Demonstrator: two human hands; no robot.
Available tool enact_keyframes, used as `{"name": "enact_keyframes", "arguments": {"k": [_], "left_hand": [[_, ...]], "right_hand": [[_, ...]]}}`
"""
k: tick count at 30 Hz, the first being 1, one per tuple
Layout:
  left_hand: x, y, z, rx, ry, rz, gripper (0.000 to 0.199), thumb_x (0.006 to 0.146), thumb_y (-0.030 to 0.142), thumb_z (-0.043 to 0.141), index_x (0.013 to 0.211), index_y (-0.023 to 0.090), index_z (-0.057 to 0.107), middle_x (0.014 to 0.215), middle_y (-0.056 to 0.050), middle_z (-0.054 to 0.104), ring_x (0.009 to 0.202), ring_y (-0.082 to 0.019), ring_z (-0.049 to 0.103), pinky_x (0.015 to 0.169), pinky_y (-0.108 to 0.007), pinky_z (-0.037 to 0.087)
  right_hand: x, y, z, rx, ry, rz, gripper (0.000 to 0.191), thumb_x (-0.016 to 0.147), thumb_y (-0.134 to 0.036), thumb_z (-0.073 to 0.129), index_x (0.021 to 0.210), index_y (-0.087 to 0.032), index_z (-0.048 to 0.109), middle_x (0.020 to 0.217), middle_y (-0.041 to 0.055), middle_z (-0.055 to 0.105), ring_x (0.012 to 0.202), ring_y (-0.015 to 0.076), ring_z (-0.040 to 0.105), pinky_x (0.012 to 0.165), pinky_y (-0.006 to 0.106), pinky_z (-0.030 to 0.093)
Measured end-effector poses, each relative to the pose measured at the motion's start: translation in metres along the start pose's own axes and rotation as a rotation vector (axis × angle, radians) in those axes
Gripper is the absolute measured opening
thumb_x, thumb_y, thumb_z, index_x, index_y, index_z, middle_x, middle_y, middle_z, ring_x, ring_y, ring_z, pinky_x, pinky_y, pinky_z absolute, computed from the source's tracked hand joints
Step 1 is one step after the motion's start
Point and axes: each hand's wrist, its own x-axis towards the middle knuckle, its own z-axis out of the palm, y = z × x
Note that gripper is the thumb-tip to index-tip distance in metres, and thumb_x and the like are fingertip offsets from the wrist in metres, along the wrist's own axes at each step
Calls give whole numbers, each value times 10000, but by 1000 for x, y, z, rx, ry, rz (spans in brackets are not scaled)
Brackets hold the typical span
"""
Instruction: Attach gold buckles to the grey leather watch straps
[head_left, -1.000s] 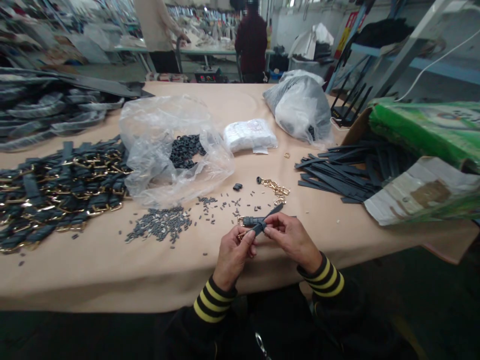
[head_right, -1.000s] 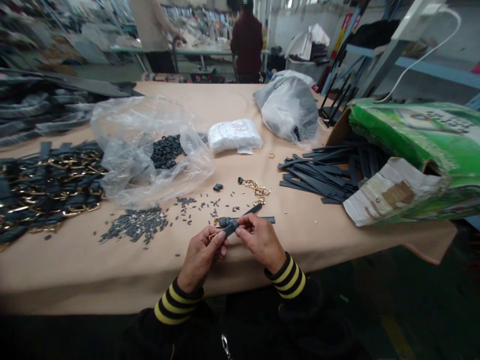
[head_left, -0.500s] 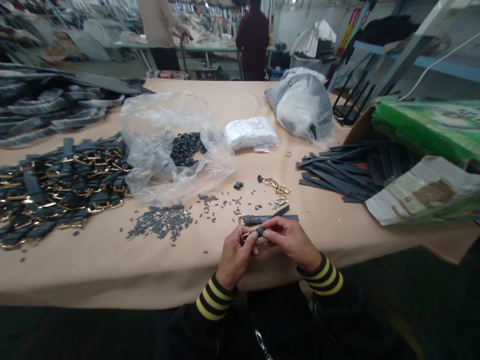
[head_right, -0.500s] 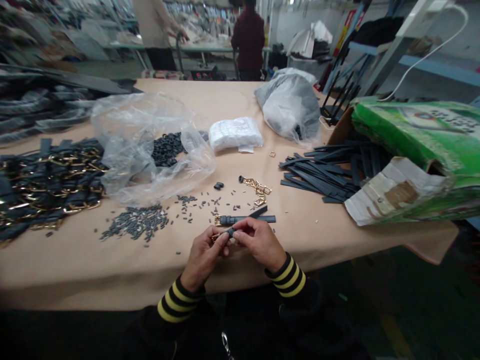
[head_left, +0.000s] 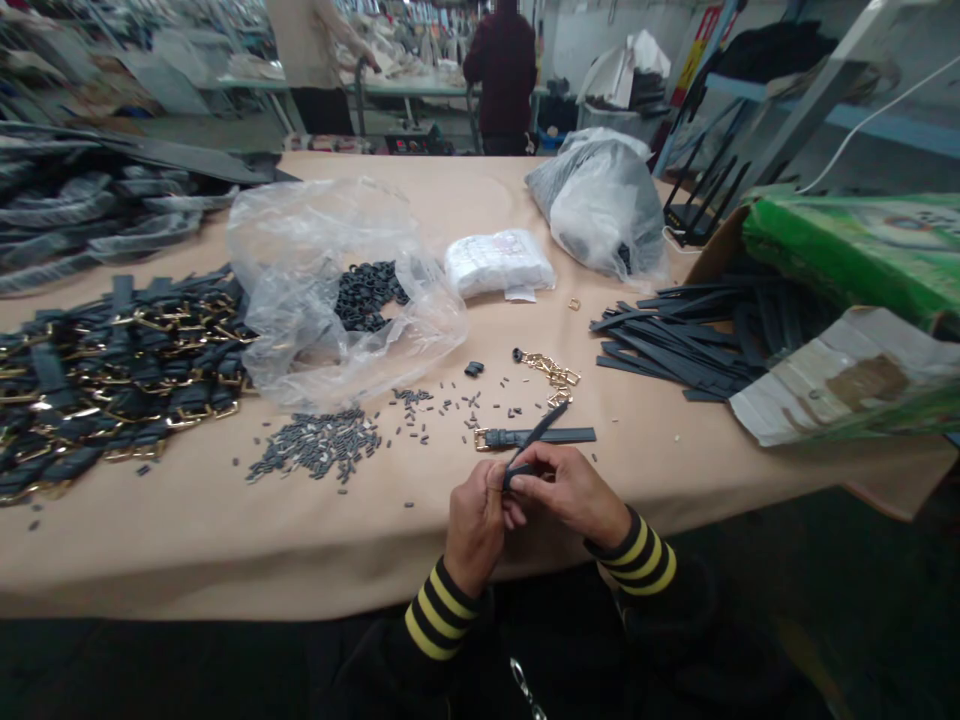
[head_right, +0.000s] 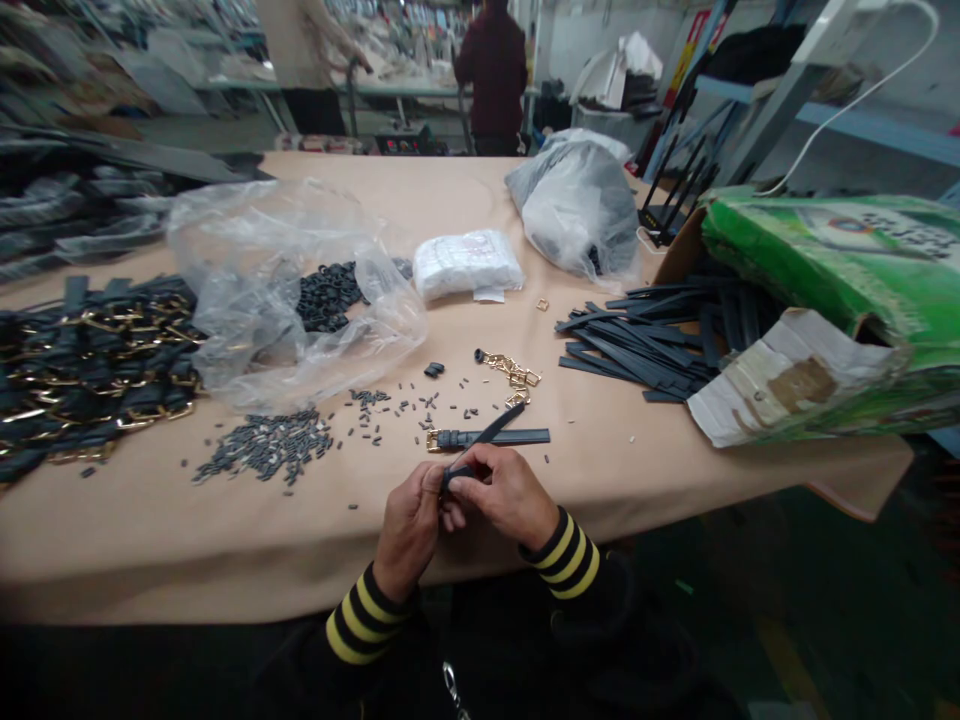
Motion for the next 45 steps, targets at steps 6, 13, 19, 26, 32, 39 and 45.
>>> {"name": "enact_keyframes", "arguments": {"k": [6, 13, 19, 26, 32, 39, 45], "left_hand": [[0, 5, -6, 164, -97, 63, 289, 801, 385, 520, 984, 163, 548, 532, 32, 568, 445, -106, 529, 467, -210, 422], [2, 13, -15, -5, -193, -39, 210, 818, 355, 491, 797, 152, 538, 611, 12, 584, 427, -71, 465, 443, -191, 370], [1, 21, -19, 36, -265, -42, 191, 815, 332, 495, 773, 153, 548, 624, 3, 598, 485, -85, 499, 503, -204, 393], [-1, 23, -16, 79, -371, -50, 173, 812, 302, 491, 754, 146, 540, 625, 0, 576, 488, -84, 477, 499, -206, 383], [-3, 27, -14, 226, -390, 9, 163, 819, 296, 467, 738, 168, 527, 618, 6, 565, 512, -101, 491, 517, -216, 379], [-7, 24, -10, 399, -253, 137, 142, 810, 275, 477, 711, 178, 508, 563, 27, 499, 526, -109, 457, 531, -225, 340], [-2, 24, -14, 73, -497, -125, 202, 820, 337, 455, 726, 158, 466, 595, 21, 533, 468, -78, 439, 478, -209, 353]], "right_hand": [[-1, -4, 0, -185, 43, -44, 63, 735, -161, 580, 781, -146, 620, 646, -2, 624, 590, 113, 573, 563, 207, 433], [-8, -26, -31, -433, 51, -208, 180, 832, -197, 478, 934, -164, 623, 819, 45, 666, 740, 147, 615, 701, 262, 465], [-10, -40, -53, -977, -117, -285, 149, 801, -265, 548, 883, -175, 633, 854, 79, 657, 853, 212, 574, 824, 362, 383], [-14, -33, -51, -571, -445, -1, 173, 822, -179, 459, 711, -149, 588, 544, 0, 597, 501, 105, 562, 499, 189, 385], [-15, -26, -46, -467, -489, 49, 165, 830, -182, 439, 726, -142, 561, 598, 8, 633, 490, 87, 573, 507, 180, 400], [-15, -20, -43, -594, -380, -58, 194, 823, -228, 489, 660, -137, 540, 539, 0, 572, 494, 84, 492, 496, 183, 343], [-15, -23, -50, -328, -551, 128, 184, 851, -262, 427, 768, -132, 527, 626, 23, 617, 491, 88, 549, 485, 180, 396]]}}
